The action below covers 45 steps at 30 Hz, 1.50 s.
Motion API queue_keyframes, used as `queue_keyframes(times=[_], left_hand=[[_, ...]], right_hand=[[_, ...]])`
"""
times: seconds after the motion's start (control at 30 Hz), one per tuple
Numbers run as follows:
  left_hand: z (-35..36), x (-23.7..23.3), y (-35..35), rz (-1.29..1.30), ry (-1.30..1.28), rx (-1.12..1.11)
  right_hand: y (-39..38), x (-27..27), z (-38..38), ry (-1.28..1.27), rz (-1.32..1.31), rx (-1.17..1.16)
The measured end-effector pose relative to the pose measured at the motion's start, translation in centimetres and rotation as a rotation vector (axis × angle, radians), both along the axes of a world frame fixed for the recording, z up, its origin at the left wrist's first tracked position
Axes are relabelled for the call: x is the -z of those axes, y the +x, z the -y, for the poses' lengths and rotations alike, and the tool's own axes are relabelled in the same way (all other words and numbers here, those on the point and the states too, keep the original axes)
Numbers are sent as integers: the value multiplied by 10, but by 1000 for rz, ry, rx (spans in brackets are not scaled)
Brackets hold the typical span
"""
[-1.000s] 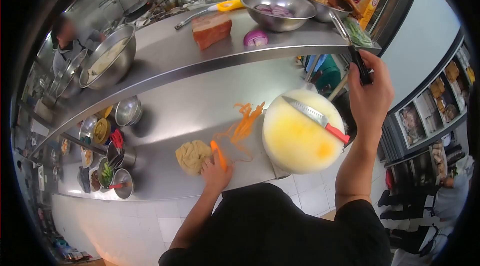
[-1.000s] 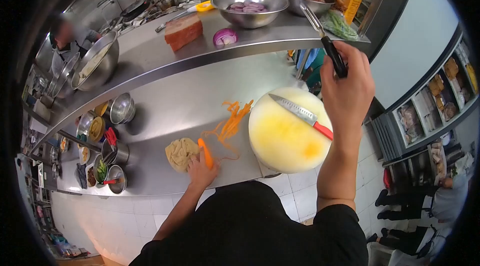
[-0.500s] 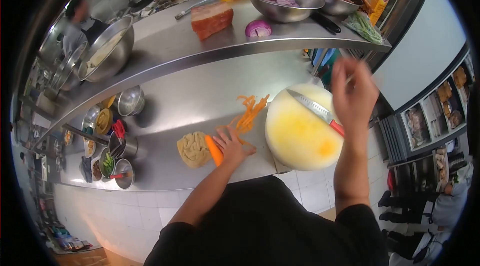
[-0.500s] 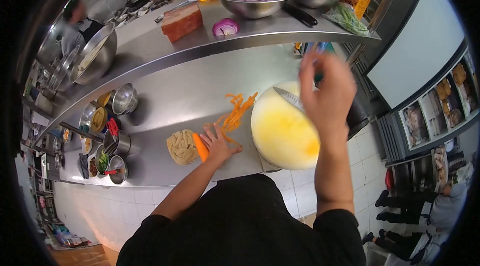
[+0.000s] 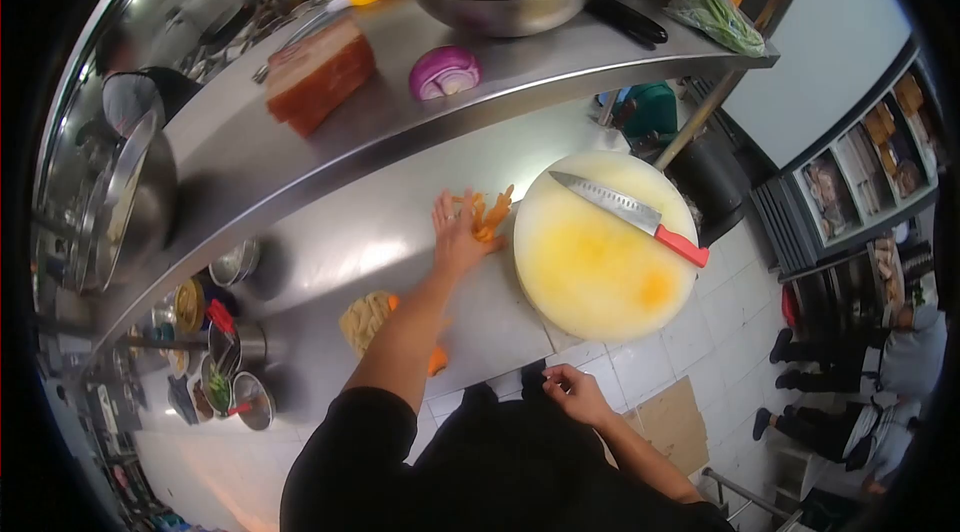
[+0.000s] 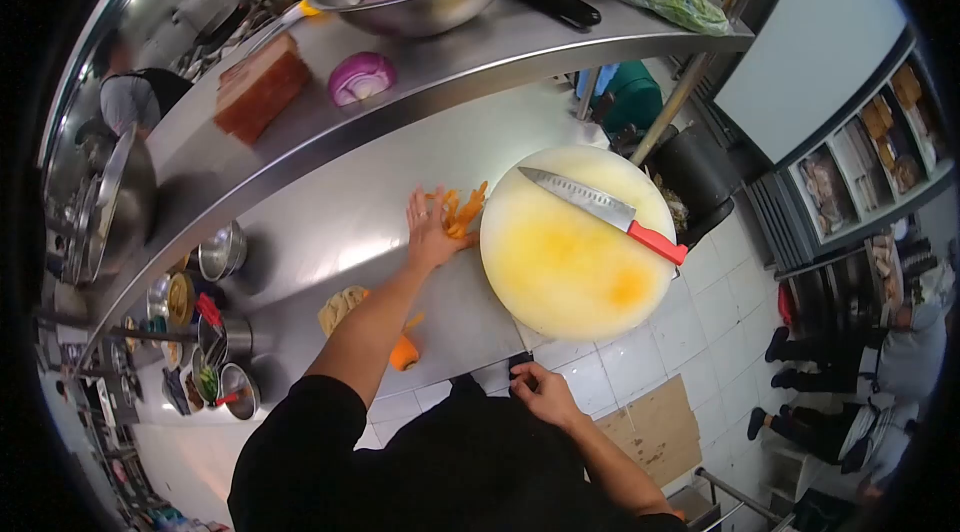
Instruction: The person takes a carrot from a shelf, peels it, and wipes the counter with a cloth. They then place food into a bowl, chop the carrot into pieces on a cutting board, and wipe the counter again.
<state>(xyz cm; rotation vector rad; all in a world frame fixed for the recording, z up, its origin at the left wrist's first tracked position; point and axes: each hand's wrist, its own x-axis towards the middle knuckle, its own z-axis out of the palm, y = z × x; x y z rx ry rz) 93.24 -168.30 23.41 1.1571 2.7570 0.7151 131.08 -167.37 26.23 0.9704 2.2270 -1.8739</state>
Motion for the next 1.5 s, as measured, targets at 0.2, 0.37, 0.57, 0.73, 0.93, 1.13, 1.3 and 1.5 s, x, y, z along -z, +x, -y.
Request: queue_keyframes(times=[0.2,0.37,0.57,0.73,0.93,1.13,1.3,1.5], left_hand=[[-28,57,-25,40,154,395],[50,59,77,-51,191,172],[119,33,197,87,315,256],[138,38,235,163,302,525],[104,17,279,56,227,432],[86,-2,306,-67,-4,285],[64,-33,307,-106,-43,209],[91,-41,235,-9,-28,-78]], right_hand=[[-14,51,15,-448,95,24],[-38,87,24,-939,124,103],[-55,93,33,-1494,6,200],[-30,98,17,-1631,22,593],[-16,85,-17,-1490,101,393],[-13,62,-36,-1421,16,306],[-34,60,-32,-1356,-193,263],[-43,66,-59,-1373,153,106]])
